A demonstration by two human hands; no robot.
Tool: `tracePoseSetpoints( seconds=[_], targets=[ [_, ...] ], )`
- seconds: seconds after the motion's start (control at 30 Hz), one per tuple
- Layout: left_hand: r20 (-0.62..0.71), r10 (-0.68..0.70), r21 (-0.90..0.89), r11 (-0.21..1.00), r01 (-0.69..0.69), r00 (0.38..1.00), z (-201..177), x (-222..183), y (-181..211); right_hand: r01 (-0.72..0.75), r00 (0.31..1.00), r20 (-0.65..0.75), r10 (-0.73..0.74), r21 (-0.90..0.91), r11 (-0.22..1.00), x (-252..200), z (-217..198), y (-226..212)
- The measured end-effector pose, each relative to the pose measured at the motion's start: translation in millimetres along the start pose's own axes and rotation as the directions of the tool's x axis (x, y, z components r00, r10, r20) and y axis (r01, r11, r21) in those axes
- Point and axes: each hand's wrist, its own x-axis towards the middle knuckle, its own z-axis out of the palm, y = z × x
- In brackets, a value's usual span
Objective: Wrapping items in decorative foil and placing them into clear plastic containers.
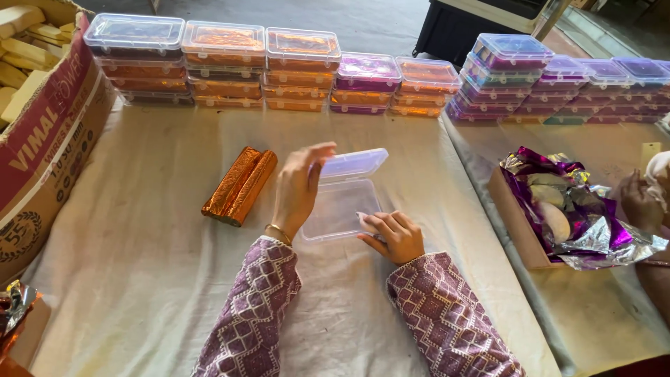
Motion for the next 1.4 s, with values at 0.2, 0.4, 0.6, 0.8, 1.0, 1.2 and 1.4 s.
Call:
tracePoseSetpoints(
  seconds=[0.2, 0.4, 0.6, 0.8, 1.0, 1.2, 1.4],
  targets=[
    [-0.220, 0.047, 0.529, 0.845, 0.078, 0.974, 13, -12, -44, -0.027, 1.000, -0.003, 0.027, -0.038, 0.999, 1, 0, -3],
    [0.101, -0.102, 0.600, 0.800, 0.022, 0.990, 36, -25, -84, -0.053, 0.998, -0.030, 0.052, -0.015, 0.998, 1, 0, -2],
    [0.415, -0.296, 0.492, 0.868, 0.062, 0.860, 46, -36, -112, -0.080, 0.997, -0.022, 0.080, 0.013, 0.997, 0, 1, 1],
    [0.568, -0.308, 0.421, 0.906, 0.052, 0.763, 44, -43, -108, -0.106, 0.994, -0.029, 0.107, 0.043, 0.993, -1, 1, 1],
    [0.602, -0.259, 0.397, 0.918, -0.001, 0.755, 26, -67, -83, -0.146, 0.989, 0.001, 0.146, 0.095, 0.985, -3, 0, 6],
    [0.377, -0.108, 0.138, 0.989, 0.059, 0.920, 43, -96, -97, -0.305, 0.946, 0.190, 0.262, 0.255, 0.917, 15, -14, 14],
    [0.308, -0.129, -0.041, 0.988, 0.148, 0.943, 43, -97, -87, -0.513, 0.823, 0.367, 0.434, 0.151, 0.845, 69, -12, 35]
  ],
)
